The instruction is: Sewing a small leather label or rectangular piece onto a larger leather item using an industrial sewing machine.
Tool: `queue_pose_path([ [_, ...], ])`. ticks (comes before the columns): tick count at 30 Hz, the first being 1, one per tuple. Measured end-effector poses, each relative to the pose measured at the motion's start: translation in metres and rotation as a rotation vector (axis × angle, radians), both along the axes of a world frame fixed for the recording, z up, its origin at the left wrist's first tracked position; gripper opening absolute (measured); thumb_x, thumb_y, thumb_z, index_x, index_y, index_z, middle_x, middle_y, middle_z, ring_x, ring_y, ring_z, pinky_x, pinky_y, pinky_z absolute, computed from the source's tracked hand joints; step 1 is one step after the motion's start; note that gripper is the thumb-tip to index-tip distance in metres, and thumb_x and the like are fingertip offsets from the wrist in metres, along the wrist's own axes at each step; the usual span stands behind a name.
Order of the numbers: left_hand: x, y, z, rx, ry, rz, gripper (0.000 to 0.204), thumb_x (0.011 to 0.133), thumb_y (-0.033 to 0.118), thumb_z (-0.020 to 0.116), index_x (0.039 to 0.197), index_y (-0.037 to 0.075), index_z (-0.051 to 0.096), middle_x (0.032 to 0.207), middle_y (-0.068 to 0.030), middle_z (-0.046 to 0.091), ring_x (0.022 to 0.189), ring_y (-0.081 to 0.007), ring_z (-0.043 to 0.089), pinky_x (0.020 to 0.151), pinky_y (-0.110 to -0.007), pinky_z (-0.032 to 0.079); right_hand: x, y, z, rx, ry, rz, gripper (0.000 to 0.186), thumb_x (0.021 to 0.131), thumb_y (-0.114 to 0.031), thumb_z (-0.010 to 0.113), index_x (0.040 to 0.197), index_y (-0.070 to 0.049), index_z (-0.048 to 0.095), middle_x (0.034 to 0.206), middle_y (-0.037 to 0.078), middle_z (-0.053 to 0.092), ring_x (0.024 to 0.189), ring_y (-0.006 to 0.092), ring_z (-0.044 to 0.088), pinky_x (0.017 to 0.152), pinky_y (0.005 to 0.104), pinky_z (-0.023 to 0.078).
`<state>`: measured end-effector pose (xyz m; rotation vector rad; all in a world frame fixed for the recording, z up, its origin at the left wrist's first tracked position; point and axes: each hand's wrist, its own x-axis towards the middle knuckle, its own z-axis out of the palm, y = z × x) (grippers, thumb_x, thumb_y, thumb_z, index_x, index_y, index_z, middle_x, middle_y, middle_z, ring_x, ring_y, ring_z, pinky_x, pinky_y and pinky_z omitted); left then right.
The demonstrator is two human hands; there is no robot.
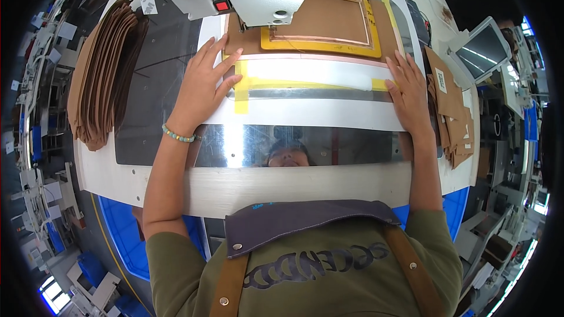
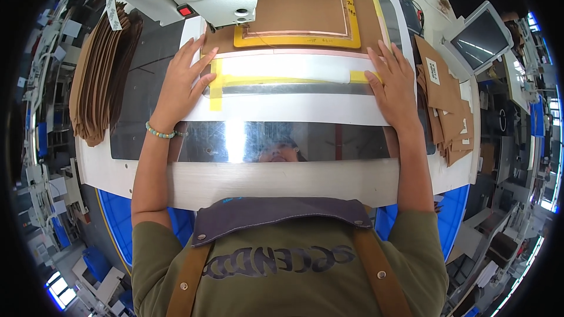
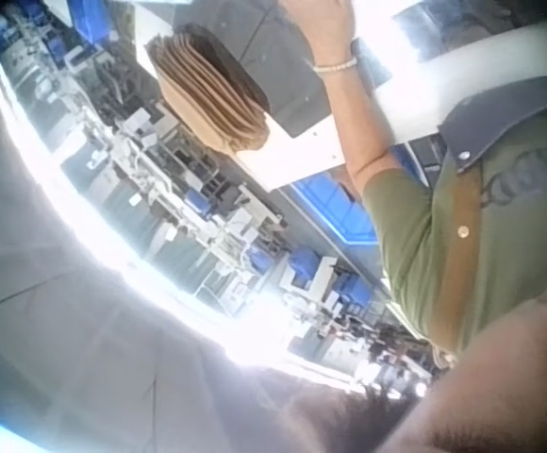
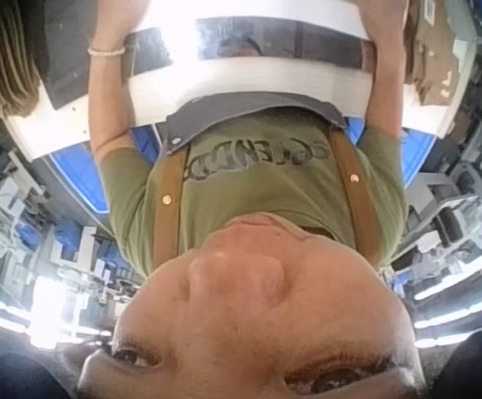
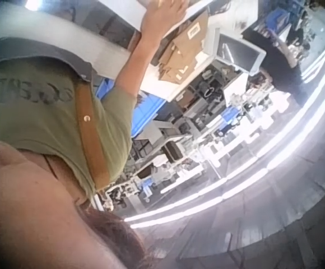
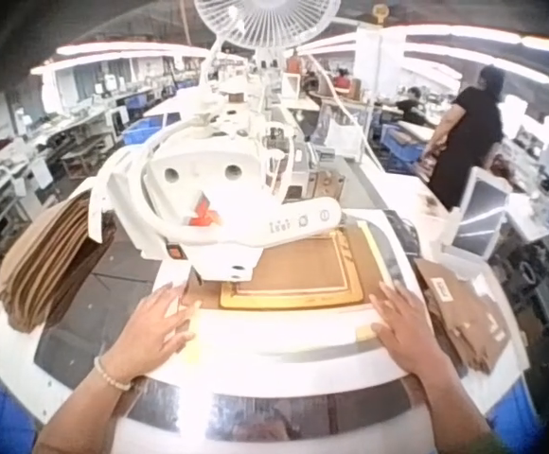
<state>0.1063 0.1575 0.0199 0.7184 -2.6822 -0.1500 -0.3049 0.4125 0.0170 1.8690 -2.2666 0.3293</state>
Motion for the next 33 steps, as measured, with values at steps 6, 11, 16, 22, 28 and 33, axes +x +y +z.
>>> queue_pose_path([
  [6,0.000,-0.003,0.000,0.035,0.001,0.002,0.050,0.101,0.028,0.073,0.149,0.015,0.068,0.167,-0.0137,0.050,0.156,-0.0388,0.042,0.126,-0.049,0.035,-0.001,0.000,0.002,0.004,0.004,0.012,0.052,0.115,-0.044,0.048,0.156,-0.014,0.061,0.167,0.013,0.049,0.159,0.0368,0.035,0.130,0.0506,0.025],
  [11,0.000,-0.004,-0.001,0.060,0.031,0.001,0.049,0.100,0.026,0.075,0.147,0.014,0.069,0.165,-0.0138,0.052,0.156,-0.0377,0.043,0.126,-0.049,0.035,-0.001,-0.001,0.001,-0.002,0.007,0.015,0.051,0.115,-0.043,0.048,0.156,-0.015,0.061,0.167,0.013,0.049,0.159,0.0366,0.036,0.130,0.0506,0.025],
  [16,0.002,0.000,0.005,0.024,0.047,0.037,0.048,0.097,0.023,0.078,0.144,0.012,0.071,0.161,-0.0134,0.057,0.148,-0.0363,0.053,0.121,-0.046,0.043,0.001,-0.001,0.002,-0.005,-0.014,0.011,0.051,0.115,-0.042,0.049,0.155,-0.015,0.061,0.167,0.013,0.050,0.159,0.0363,0.036,0.130,0.0511,0.025],
  [22,-0.004,-0.005,0.004,0.026,0.066,-0.009,0.044,0.098,0.026,0.078,0.138,0.009,0.074,0.156,-0.0149,0.061,0.145,-0.0374,0.055,0.118,-0.048,0.045,-0.004,0.002,-0.002,-0.055,-0.009,0.016,0.050,0.111,-0.040,0.057,0.154,-0.014,0.062,0.164,0.014,0.053,0.155,0.0373,0.042,0.127,0.0529,0.029],
  [28,0.006,-0.009,0.000,0.019,-0.003,0.002,0.044,0.103,0.016,0.070,0.146,0.007,0.068,0.160,-0.0166,0.057,0.149,-0.0371,0.052,0.123,-0.048,0.039,-0.009,0.002,0.001,-0.071,0.054,0.002,0.048,0.107,-0.035,0.064,0.148,-0.010,0.067,0.161,0.013,0.056,0.151,0.0352,0.047,0.123,0.0508,0.036],
  [33,0.001,-0.004,0.002,0.054,0.000,0.008,0.044,0.105,0.016,0.067,0.148,0.008,0.067,0.161,-0.0148,0.057,0.150,-0.0354,0.051,0.124,-0.047,0.038,-0.032,0.028,0.074,-0.466,-0.125,-0.245,0.031,0.106,-0.034,0.065,0.117,-0.011,0.081,0.118,0.013,0.079,0.113,0.0316,0.072,0.097,0.0444,0.056],
])
